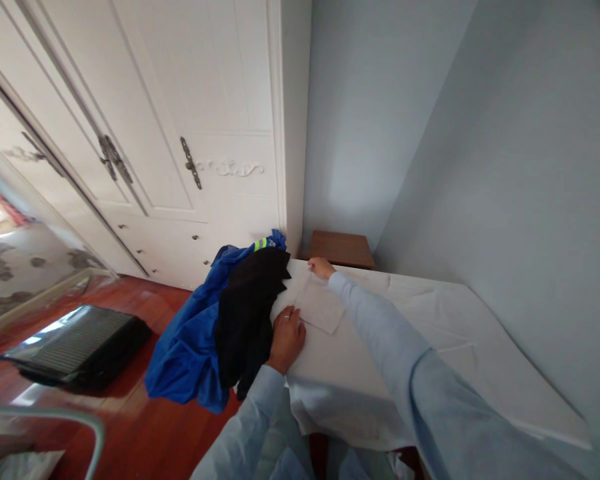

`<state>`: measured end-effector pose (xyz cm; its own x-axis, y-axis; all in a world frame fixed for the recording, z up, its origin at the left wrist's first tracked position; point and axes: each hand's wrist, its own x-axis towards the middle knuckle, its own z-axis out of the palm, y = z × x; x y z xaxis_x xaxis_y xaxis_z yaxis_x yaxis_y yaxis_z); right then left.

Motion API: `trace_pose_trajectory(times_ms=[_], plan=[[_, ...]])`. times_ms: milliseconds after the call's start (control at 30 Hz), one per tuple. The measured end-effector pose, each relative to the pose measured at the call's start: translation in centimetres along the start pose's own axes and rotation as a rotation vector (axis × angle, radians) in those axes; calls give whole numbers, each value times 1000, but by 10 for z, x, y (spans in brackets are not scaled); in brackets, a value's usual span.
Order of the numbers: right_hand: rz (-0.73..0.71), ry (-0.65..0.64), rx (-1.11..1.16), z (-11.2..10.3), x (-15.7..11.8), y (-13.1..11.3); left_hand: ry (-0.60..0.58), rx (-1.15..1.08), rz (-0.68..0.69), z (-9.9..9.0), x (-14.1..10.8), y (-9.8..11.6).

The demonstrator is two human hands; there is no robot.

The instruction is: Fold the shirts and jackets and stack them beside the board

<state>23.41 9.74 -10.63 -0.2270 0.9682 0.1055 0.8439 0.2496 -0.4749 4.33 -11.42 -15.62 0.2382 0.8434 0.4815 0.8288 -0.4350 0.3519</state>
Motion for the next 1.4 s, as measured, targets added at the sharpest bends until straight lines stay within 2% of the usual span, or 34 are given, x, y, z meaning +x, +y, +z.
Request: trace_pose_trajectory(times_ms=[233, 533, 767, 1000, 1400], plan=[[15, -108, -30, 14, 21, 8, -82, 47, 46, -11, -2, 12], [23, -63, -27, 19, 35, -2, -154, 64, 73, -16, -3, 17], [-51, -61, 70, 16, 25, -2, -135, 32, 37, -12, -4, 16], [-118, -179, 196, 5, 11, 12, -124, -9, 38, -11, -4, 16], [-133, -108, 174, 20, 20, 2, -185, 1, 104, -17, -4, 17]])
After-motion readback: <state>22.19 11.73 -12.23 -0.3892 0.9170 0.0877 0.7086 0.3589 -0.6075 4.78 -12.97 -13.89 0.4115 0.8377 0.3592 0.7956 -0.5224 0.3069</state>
